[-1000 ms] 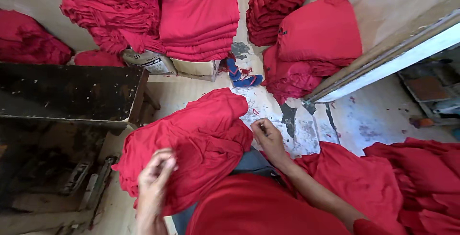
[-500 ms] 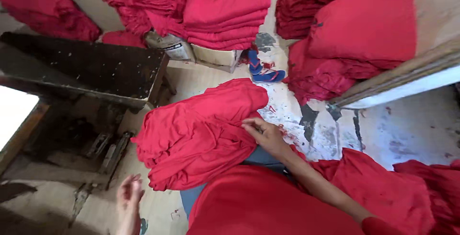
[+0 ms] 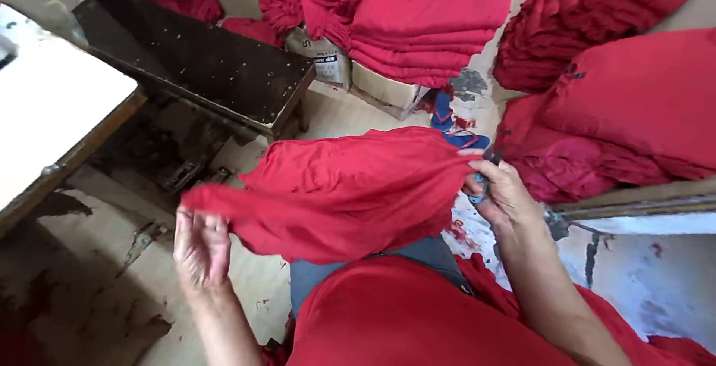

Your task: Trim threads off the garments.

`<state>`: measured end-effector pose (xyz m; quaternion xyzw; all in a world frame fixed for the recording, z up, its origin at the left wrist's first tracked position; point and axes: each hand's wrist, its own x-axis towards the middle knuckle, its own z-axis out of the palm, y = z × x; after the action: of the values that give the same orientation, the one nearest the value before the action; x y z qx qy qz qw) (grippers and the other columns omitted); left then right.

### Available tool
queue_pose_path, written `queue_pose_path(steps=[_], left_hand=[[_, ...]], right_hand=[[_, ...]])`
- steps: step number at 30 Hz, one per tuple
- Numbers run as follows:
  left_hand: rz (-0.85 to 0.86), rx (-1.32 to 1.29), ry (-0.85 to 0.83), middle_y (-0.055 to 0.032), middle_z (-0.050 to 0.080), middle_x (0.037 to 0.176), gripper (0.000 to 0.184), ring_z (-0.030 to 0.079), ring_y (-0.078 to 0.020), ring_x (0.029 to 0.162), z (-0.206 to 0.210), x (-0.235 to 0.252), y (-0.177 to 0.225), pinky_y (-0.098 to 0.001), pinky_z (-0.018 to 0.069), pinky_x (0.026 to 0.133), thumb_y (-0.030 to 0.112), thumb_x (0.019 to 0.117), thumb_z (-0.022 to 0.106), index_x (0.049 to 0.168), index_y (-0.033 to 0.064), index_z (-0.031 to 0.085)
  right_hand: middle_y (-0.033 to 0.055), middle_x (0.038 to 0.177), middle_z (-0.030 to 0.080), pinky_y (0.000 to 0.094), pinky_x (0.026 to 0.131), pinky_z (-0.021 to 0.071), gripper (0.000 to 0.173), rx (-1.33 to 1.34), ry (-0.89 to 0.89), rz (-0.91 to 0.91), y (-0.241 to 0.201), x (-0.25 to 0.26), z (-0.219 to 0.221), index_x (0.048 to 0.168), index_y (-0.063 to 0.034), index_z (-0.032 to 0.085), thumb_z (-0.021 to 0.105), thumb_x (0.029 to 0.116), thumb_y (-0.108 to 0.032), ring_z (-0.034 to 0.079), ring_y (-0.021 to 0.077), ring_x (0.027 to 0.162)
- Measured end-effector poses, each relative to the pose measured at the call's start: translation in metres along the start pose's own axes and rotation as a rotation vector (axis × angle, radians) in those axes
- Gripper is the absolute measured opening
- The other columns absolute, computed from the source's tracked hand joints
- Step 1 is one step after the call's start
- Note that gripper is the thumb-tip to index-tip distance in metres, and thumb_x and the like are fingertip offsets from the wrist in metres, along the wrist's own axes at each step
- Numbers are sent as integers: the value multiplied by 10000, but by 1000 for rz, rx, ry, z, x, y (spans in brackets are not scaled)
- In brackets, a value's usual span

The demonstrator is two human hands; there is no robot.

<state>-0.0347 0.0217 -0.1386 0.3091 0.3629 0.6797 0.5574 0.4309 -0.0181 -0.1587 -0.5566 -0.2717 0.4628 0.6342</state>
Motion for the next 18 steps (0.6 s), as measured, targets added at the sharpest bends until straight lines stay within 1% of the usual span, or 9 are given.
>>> queue_pose_path(steps=[1,2,4,6,8,10,12,15,18], left_hand=[[71,-85,-39,17,659,1348,370,616,-129,1257,5,7,-6,-356,510,1060,318,1107,372,1417,182,520],[94,-61,-62,17,512,1515,496,493,-166,1392,8,12,-10,-423,437,1129,409,1096,365,1543,196,382],[63,136,-57,15,356,1620,704,398,-190,1460,12,14,-17,-448,414,1137,586,1031,424,1599,200,269],[29,347,-65,5,409,1582,746,477,-178,1394,9,10,-24,-408,478,1077,596,991,521,1575,181,314],[23,464,-36,-49,584,1419,478,606,-175,1241,1,2,-31,-365,533,1002,332,1047,511,1445,70,481],[-9,554,58,-84,710,1161,266,687,-171,1053,-8,-7,-37,-351,570,912,134,1063,454,1211,-19,612],[-102,678,160,-92,715,1053,233,692,-147,982,-19,-18,-42,-325,574,858,104,1067,450,1132,-53,609],[-310,715,194,-195,612,1279,487,630,-201,1110,-40,-39,-54,-371,544,903,123,1008,578,1420,-81,418],[-439,510,97,-167,500,1470,797,603,-221,1202,-55,-55,-72,-393,555,934,58,908,649,1588,52,233]], right_hand=[[-79,669,589,128,439,376,263,157,27,3,6,2,6,1176,-102,633,403,1049,-84,421,-24,447],[-57,807,672,117,444,381,278,250,41,-5,11,4,11,1259,-120,584,364,1091,-148,444,-27,467],[6,1036,764,111,435,386,362,263,90,-46,19,4,20,1377,-101,511,272,1131,-216,490,-28,464],[23,1026,766,123,436,406,370,140,148,-97,22,0,29,1371,-69,488,238,1137,-209,513,-13,463],[17,935,763,142,463,450,340,-14,142,-176,26,-7,35,1309,-23,515,267,1124,-163,554,2,486],[-18,895,746,147,494,465,270,-178,41,-257,28,-14,39,1238,-4,554,360,1100,-130,562,-8,521],[-41,879,731,148,487,450,211,-338,-126,-296,27,-23,47,1188,1,598,495,1048,-117,539,-23,531],[-36,859,719,162,483,467,192,-484,-438,-214,24,-41,74,1130,3,646,601,978,-106,553,-24,546],[-12,863,723,161,512,480,174,-509,-748,-130,38,-53,103,1102,-7,690,619,971,-97,576,-22,589]])
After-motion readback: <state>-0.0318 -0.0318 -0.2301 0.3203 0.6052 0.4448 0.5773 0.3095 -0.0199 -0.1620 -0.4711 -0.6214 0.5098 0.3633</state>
